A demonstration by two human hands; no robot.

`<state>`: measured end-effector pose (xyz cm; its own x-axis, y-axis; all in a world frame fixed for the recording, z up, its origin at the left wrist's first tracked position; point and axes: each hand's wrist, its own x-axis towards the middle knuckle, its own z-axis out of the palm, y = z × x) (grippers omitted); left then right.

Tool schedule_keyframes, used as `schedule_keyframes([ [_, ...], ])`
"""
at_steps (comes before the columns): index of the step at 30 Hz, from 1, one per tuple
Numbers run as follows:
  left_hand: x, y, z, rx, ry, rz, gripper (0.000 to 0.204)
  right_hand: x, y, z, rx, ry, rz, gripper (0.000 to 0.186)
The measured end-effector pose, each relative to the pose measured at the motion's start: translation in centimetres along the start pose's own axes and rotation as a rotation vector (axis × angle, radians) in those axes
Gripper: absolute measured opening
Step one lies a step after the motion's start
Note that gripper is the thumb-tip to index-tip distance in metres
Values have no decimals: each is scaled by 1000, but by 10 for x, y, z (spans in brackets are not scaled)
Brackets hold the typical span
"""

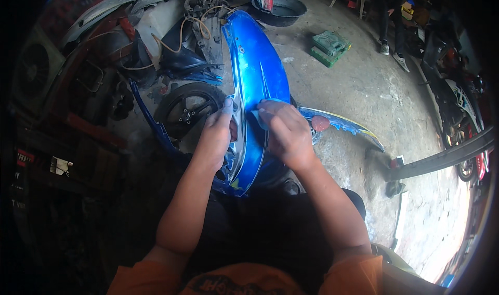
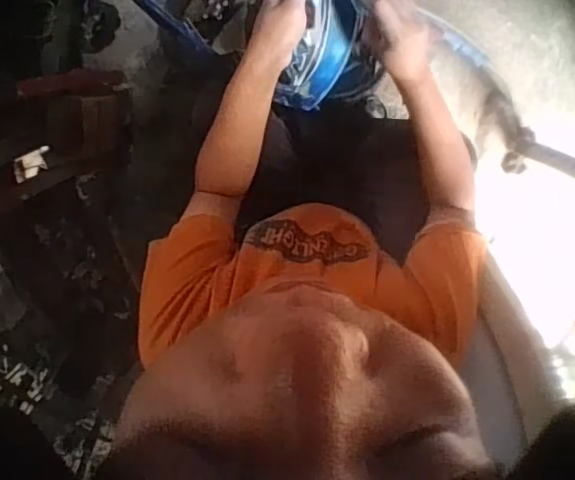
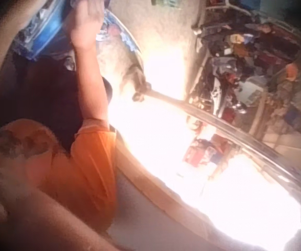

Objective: The person sands the surface of a blue motorcycle fairing by hand with a piece of sandpaper, dipping it into a bucket of water occasionally.

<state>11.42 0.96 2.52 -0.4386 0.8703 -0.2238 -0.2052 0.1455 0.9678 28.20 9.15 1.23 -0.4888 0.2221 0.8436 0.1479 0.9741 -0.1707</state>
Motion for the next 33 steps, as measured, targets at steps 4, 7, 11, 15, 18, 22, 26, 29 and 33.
schedule_keyframes([
  [4,-3,2,0,-20,6,26,54,-5,-8,5,14,-9,-32,33],
  [7,3,-4,-3,20,-29,-7,54,1,0,-1,-33,19,21,33],
  [11,1,-1,1,3,-4,44,55,-6,-8,4,43,-14,-25,36],
  [15,2,-5,-1,5,-13,8,55,2,6,0,-37,22,38,33],
  [18,-1,-2,1,-1,-17,22,55,-3,-6,3,6,8,3,35],
  [22,-1,0,-1,3,-14,-11,55,-1,1,0,23,-4,33,39],
  [26,2,-4,-2,28,-4,3,54,-2,-10,3,38,14,31,38],
  [29,-1,-1,0,12,-32,3,54,-3,-2,-1,39,-16,30,37],
  [33,-4,1,2,0,-11,4,52,-4,-5,4,-9,28,50,39],
])
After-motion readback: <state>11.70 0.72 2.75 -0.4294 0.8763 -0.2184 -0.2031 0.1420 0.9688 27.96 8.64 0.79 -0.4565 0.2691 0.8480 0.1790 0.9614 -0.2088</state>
